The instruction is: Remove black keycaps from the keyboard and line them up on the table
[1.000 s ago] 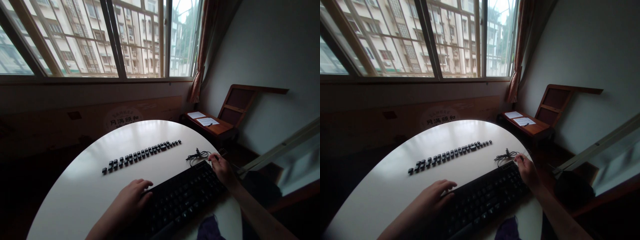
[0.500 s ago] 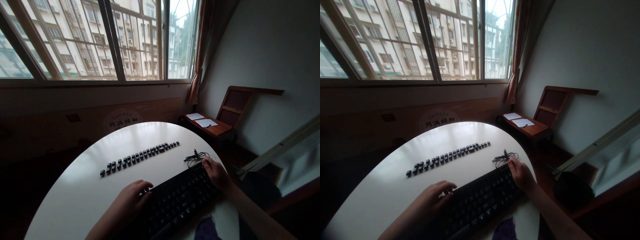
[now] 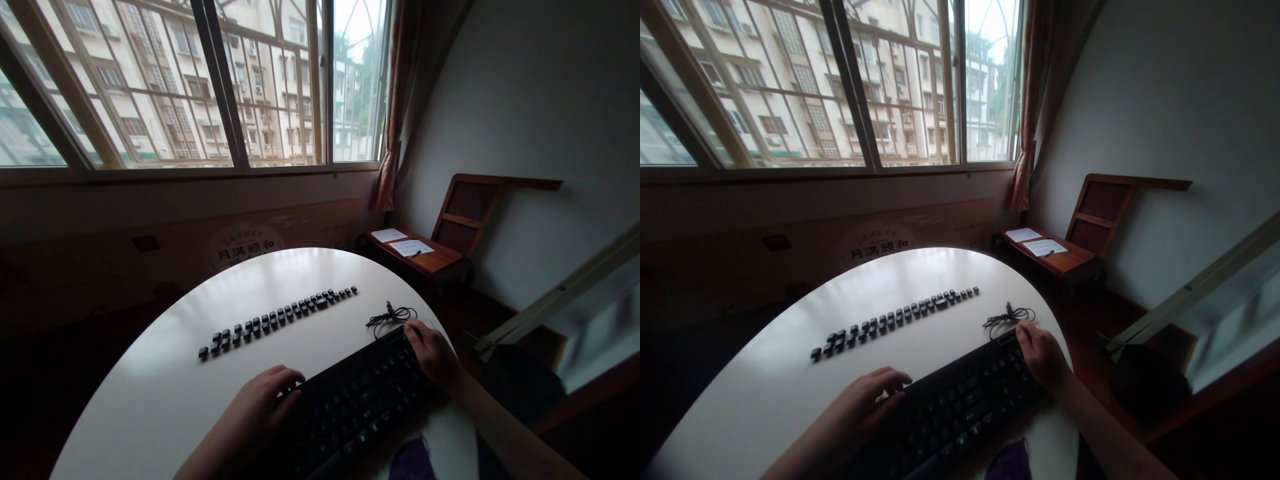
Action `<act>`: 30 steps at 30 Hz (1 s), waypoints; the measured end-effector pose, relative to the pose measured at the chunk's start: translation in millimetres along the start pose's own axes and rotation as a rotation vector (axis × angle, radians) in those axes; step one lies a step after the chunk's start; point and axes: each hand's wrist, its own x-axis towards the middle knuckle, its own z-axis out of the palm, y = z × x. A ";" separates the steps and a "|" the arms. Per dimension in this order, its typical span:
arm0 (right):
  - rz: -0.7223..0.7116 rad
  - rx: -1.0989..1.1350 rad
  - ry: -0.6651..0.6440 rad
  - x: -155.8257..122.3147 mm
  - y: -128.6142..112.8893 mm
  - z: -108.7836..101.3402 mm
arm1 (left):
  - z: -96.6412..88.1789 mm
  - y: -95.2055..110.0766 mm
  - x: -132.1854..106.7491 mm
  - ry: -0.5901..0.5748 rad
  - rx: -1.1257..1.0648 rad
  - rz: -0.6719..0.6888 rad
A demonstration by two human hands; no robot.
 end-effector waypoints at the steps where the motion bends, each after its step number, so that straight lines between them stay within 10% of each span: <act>1: 0.007 0.009 0.011 -1.1 0.3 0.0 | -0.2 0.2 0.2 -0.002 -0.004 0.001; 30: 0.262 0.345 0.200 -11.9 8.0 -2.4 | 4.8 -8.4 1.9 0.033 -0.051 0.105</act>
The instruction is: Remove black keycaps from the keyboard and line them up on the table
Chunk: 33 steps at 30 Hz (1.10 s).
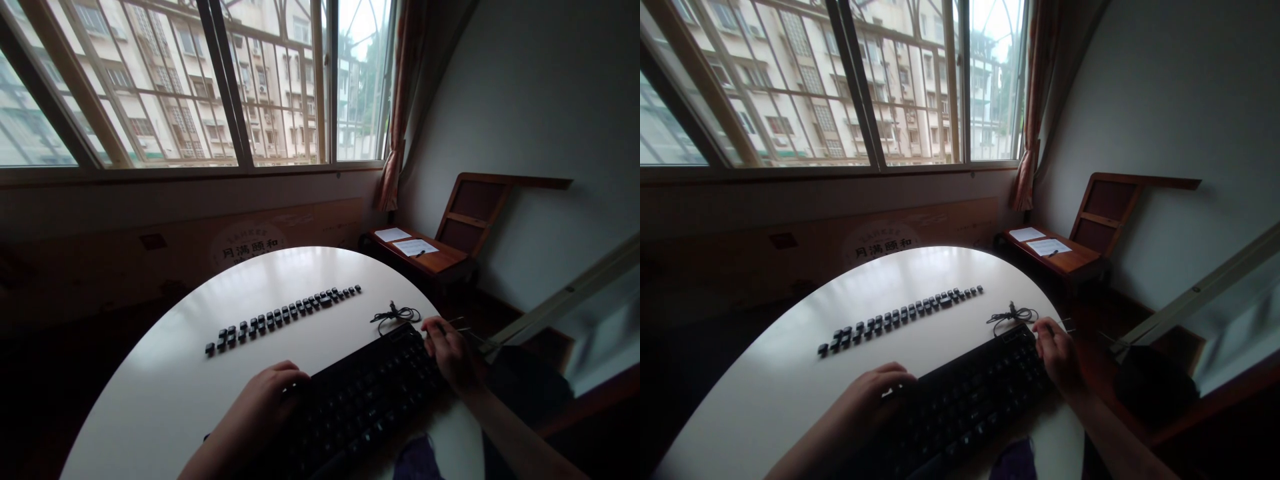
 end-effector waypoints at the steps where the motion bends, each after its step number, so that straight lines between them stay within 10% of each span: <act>1: 0.002 -0.009 0.000 0.1 0.0 0.0 | 0.1 0.1 0.2 -0.005 0.003 -0.002; 13: -0.225 -0.219 -0.135 1.3 -6.6 5.2 | 5.3 -5.5 3.1 -0.006 0.038 -0.004; 33: 0.027 0.190 0.061 4.9 -4.1 4.3 | 1.6 2.9 4.5 -0.026 0.038 -0.046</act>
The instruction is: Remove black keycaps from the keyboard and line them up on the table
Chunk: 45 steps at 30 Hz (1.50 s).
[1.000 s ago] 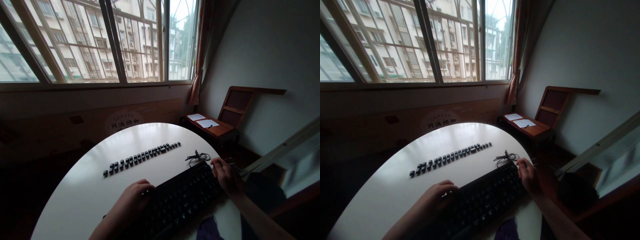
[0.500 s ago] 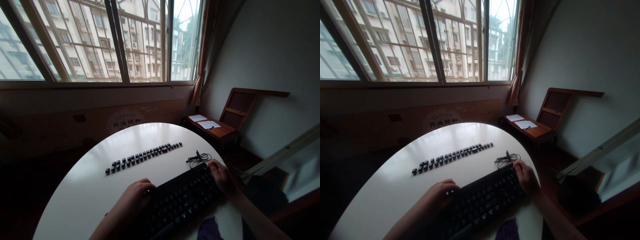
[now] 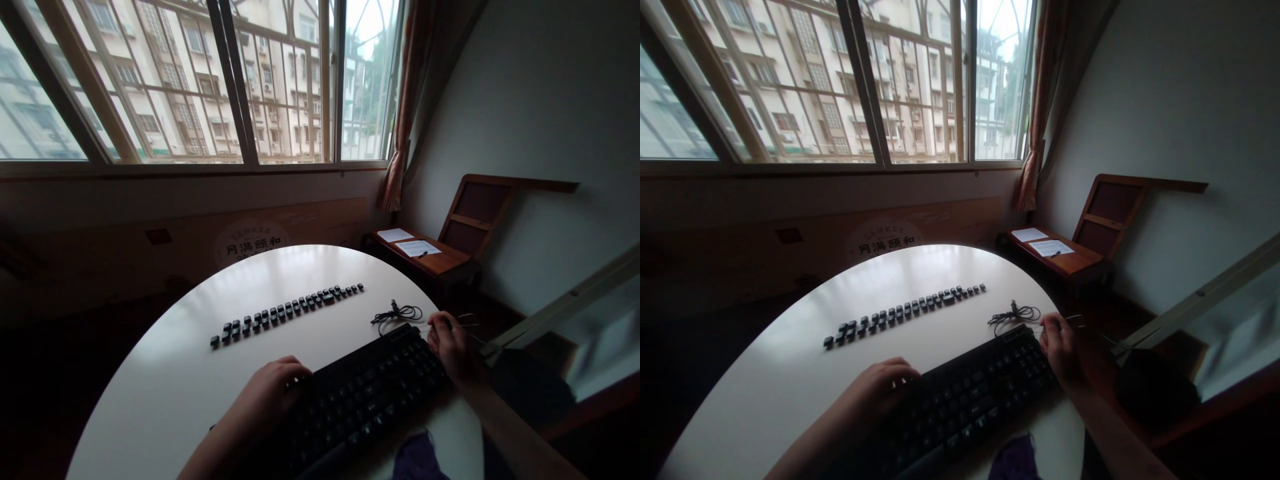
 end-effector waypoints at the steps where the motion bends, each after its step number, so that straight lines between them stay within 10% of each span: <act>1: -0.003 -0.009 -0.010 0.3 0.6 0.0 | 0.0 0.0 0.0 -0.004 0.004 -0.005; 9: -0.228 -0.285 -0.084 -5.7 -1.8 -4.0 | 0.6 -1.1 -3.4 -0.002 0.004 -0.006; 20: -0.873 -0.331 -0.883 -41.9 -96.6 64.4 | -6.4 40.1 -19.9 0.020 -0.059 0.083; 36: -1.163 -0.258 -0.760 -59.2 -91.7 89.9 | -0.6 46.5 -21.4 0.124 -0.038 0.104; 45: -1.158 -0.298 -0.400 -51.9 -98.3 82.4 | -2.1 42.3 -21.8 0.119 -0.060 0.054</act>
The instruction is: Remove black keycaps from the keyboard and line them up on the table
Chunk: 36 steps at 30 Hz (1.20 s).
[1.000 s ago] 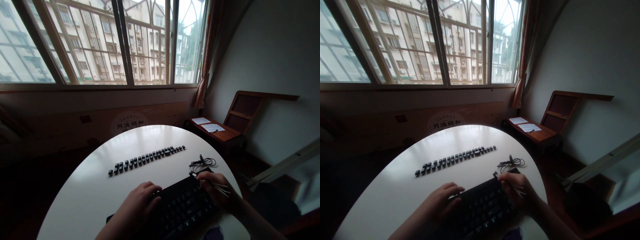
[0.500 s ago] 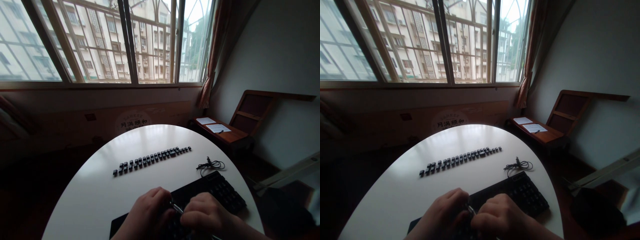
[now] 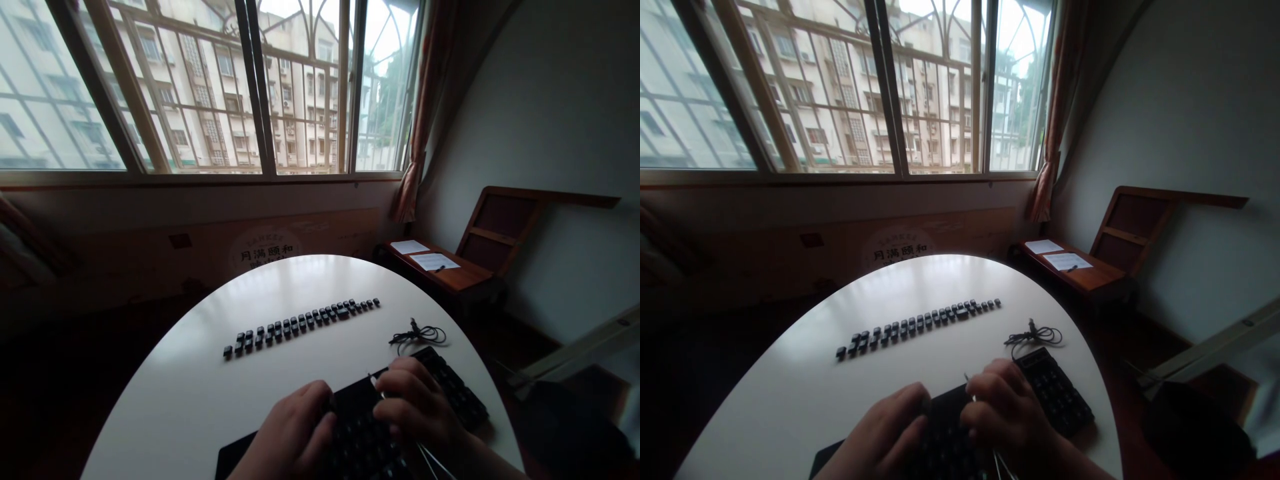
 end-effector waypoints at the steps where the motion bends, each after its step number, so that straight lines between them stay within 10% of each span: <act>1: 0.020 -0.020 -0.001 0.1 0.7 -1.1 | 0.2 0.5 -0.5 -0.003 0.012 -0.007; 12: -0.050 0.109 -0.435 5.0 -8.5 11.6 | 10.5 7.5 -4.8 -0.204 -0.029 0.010; 31: -0.047 0.135 -0.430 21.1 -2.9 -1.3 | -1.0 3.4 -0.7 -0.170 -0.131 0.037; 36: 0.178 0.072 -0.339 32.0 50.4 -21.2 | -2.0 -2.4 1.0 -0.079 -0.084 -0.012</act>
